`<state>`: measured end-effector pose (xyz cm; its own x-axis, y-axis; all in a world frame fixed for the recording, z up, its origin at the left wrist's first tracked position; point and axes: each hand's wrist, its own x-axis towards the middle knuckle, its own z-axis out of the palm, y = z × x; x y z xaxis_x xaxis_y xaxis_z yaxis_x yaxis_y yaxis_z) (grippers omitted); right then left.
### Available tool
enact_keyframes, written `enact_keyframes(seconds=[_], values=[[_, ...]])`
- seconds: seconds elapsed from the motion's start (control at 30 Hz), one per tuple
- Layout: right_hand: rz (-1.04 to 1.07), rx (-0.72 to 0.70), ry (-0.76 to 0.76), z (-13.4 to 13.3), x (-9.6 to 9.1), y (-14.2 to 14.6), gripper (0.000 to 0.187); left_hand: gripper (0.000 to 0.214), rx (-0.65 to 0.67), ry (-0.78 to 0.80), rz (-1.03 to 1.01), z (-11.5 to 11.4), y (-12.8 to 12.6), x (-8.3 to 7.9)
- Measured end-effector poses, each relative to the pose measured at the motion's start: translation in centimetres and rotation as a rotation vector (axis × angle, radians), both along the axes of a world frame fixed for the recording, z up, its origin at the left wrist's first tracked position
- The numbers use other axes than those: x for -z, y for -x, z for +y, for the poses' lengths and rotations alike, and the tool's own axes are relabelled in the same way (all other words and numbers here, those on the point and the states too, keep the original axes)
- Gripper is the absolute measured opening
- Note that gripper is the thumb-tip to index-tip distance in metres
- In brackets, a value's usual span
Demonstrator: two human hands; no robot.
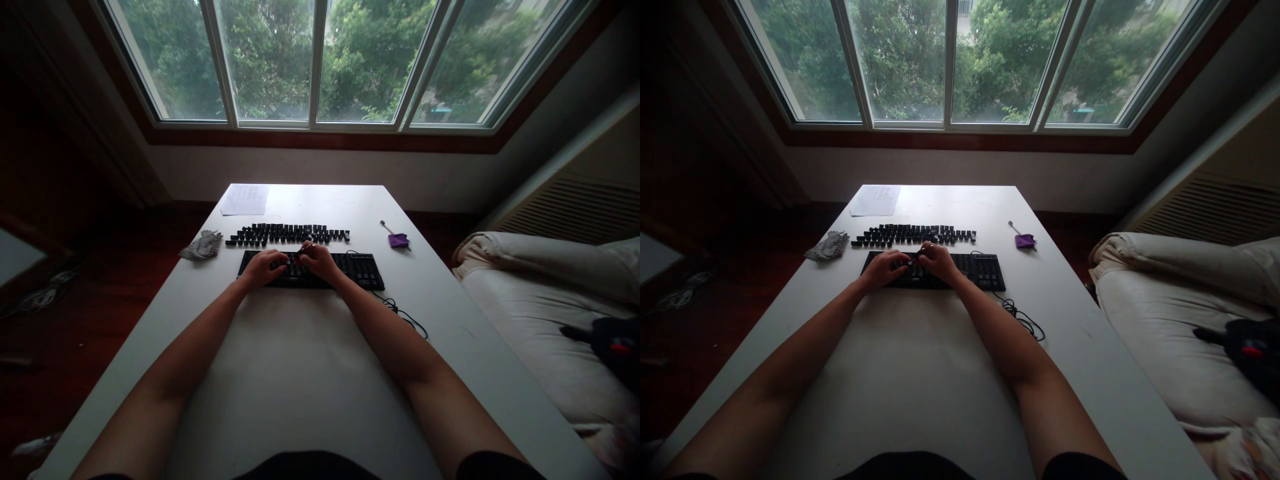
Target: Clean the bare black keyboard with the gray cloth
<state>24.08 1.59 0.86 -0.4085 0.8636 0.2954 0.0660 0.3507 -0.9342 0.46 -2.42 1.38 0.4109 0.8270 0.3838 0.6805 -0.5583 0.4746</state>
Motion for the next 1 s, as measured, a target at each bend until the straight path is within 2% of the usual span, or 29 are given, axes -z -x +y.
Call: enact_keyframes(seconds=[0.33,0.5,0.67,1.0], values=[[-0.008,0.051,0.028,-1.3,-1.9,0.3,0.015,0.030,-0.014,0.119,-0.153,0.0,-1.0,0.1],[0.030,0.054,0.057,-0.6,-0.8,0.6,0.015,0.029,-0.046,0.156,-0.233,0.1,-1.3,0.6],[0.140,0.019,0.147,0.1,0.3,1.1,0.020,0.027,-0.049,0.157,-0.274,0.2,-1.4,0.7],[0.218,-0.002,0.243,-0.3,0.2,1.3,0.026,0.036,-0.101,0.269,-0.536,0.8,-0.8,0.6]])
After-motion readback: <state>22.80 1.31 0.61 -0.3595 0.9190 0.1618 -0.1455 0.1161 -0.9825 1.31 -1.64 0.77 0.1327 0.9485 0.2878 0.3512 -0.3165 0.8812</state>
